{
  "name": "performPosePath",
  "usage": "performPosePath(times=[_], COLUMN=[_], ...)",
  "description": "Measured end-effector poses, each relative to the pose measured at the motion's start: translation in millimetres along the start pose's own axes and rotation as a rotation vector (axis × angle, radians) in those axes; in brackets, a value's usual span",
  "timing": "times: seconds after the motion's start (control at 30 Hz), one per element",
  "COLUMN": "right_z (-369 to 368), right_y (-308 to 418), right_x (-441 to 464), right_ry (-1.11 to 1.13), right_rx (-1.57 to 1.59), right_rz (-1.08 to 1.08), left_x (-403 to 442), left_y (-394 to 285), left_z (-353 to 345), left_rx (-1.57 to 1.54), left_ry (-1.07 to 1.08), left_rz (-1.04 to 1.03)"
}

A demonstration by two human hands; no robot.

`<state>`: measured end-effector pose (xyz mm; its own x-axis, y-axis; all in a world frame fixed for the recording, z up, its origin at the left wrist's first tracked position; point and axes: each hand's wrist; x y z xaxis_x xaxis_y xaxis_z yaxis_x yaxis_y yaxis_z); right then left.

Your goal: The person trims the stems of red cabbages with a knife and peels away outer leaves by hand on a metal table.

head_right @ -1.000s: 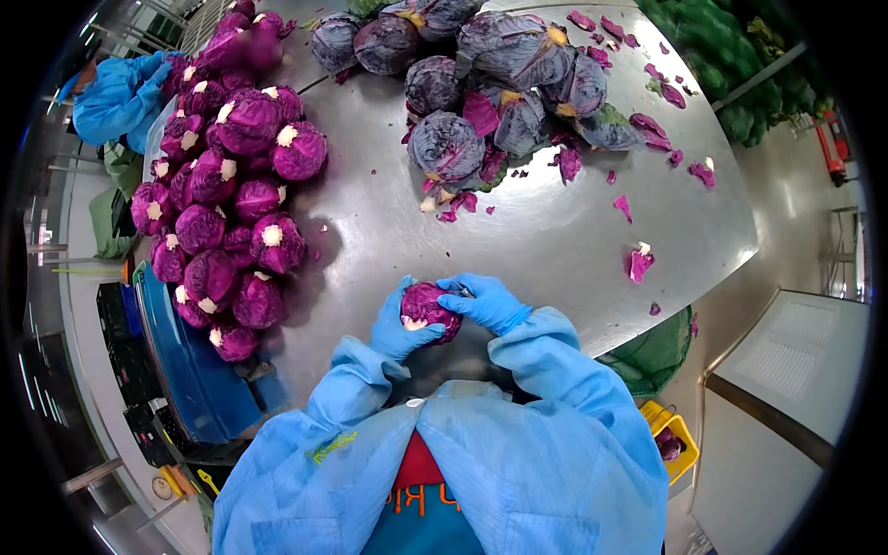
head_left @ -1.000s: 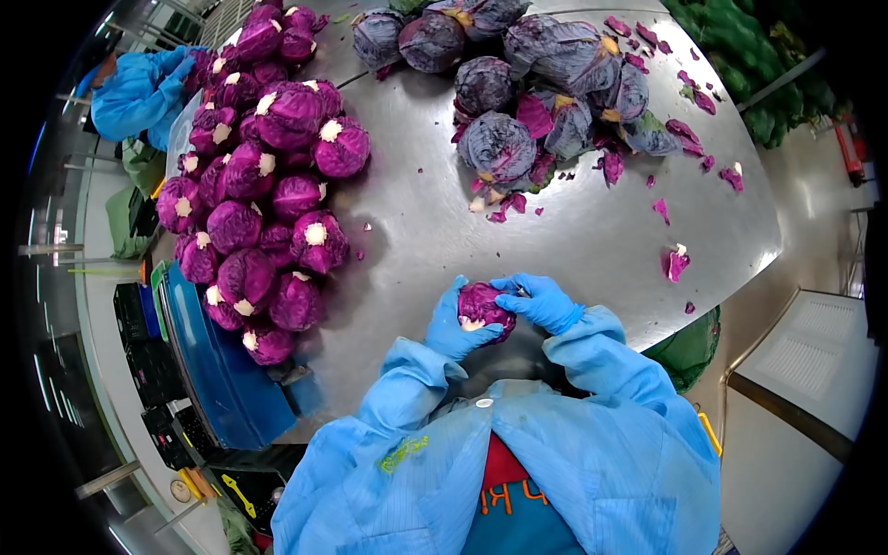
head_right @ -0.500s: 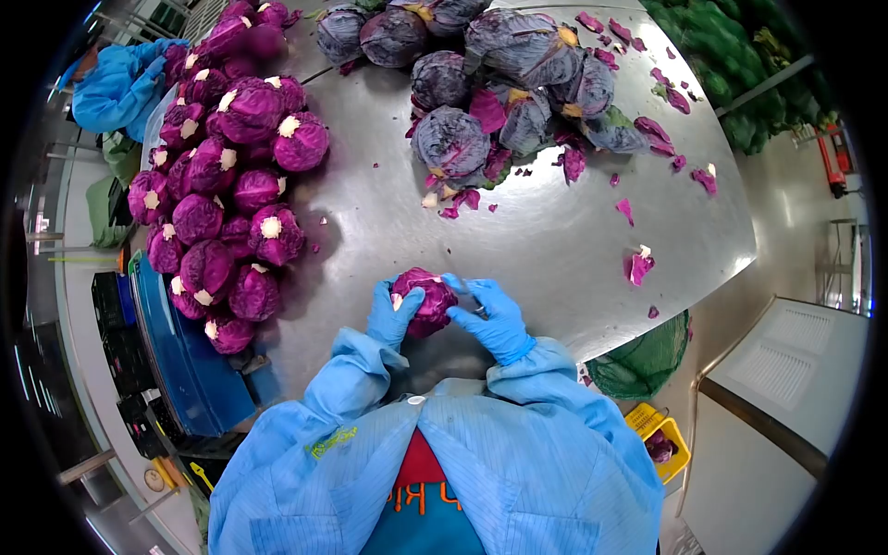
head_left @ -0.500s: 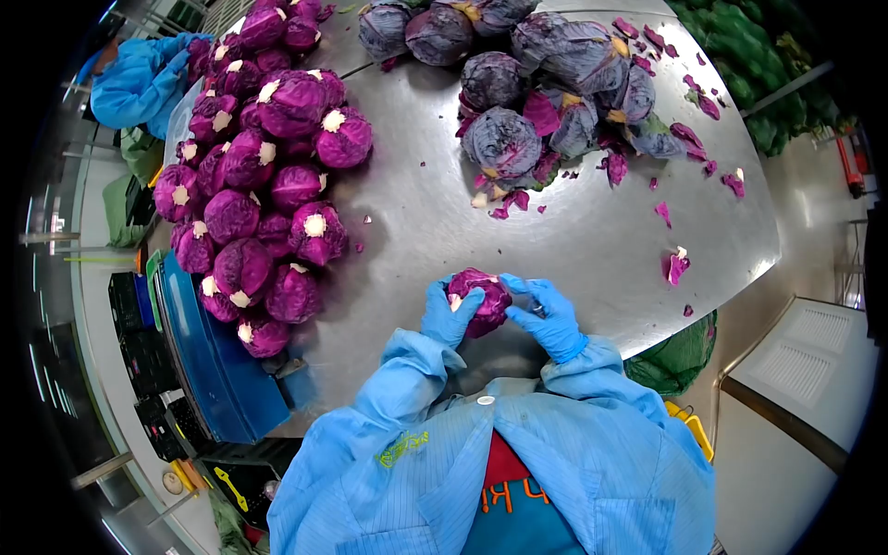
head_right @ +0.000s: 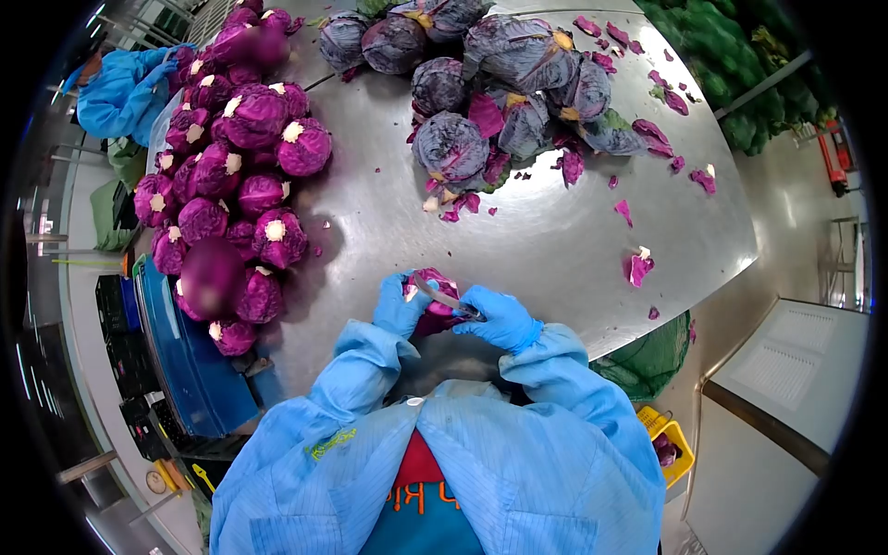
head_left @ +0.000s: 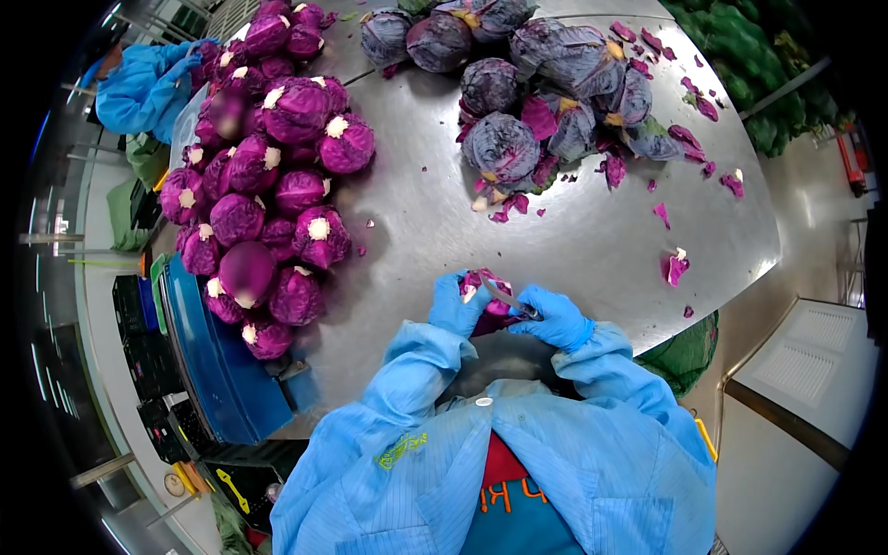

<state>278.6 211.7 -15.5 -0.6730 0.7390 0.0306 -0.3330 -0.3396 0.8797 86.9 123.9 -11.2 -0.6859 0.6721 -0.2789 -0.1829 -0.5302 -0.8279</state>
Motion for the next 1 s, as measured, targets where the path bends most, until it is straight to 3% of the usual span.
performPosePath(times=[0.17,0.27,0.3,0.37,0.47,0.53,0.57,0.63,0.73,0.83,0.93,1.0], right_z=[-15,-14,-4,17,43,34,21,-9,-42,-46,-38,-31], right_y=[2,-23,-20,-46,-28,-10,2,30,33,24,15,11], right_x=[-16,-27,-29,-27,-10,-7,-6,4,16,18,10,11], right_ry=[-0.34,-0.508,-0.57,-0.741,-0.937,-0.719,-0.607,-0.435,-0.343,-0.405,-0.415,-0.446], right_rx=[0.23,0.189,0.262,0.003,-0.358,-0.32,-0.081,0.028,0.21,0.363,-0.29,-0.344], right_rz=[0.139,0.13,-0.026,-0.237,-0.198,-0.245,-0.36,-0.388,-0.521,-0.394,0.076,0.172], left_x=[17,29,25,29,23,17,14,14,8,8,16,11], left_y=[-4,17,7,19,23,22,25,35,33,33,56,39], left_z=[11,15,21,25,18,6,1,-8,-12,-12,-20,-15], left_rx=[-0.139,-0.86,-0.986,-1.032,-1.058,-0.982,-0.948,-0.88,-0.754,-0.743,-0.74,-0.751], left_ry=[0.04,0.181,0.158,0.145,0.046,-0.062,-0.067,-0.079,-0.165,-0.205,-0.219,-0.167], left_rz=[0.281,0.634,0.8,0.787,0.733,0.67,0.63,0.54,0.499,0.536,0.515,0.49])
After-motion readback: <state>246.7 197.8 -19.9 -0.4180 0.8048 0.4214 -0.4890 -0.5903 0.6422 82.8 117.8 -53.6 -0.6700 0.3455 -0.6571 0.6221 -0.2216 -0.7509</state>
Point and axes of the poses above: each hand's wrist, its own x-axis towards the middle knuckle, its own z-axis out of the back of the hand, y = z × x, and after that the axes turned 14 degrees about -y, right-handed
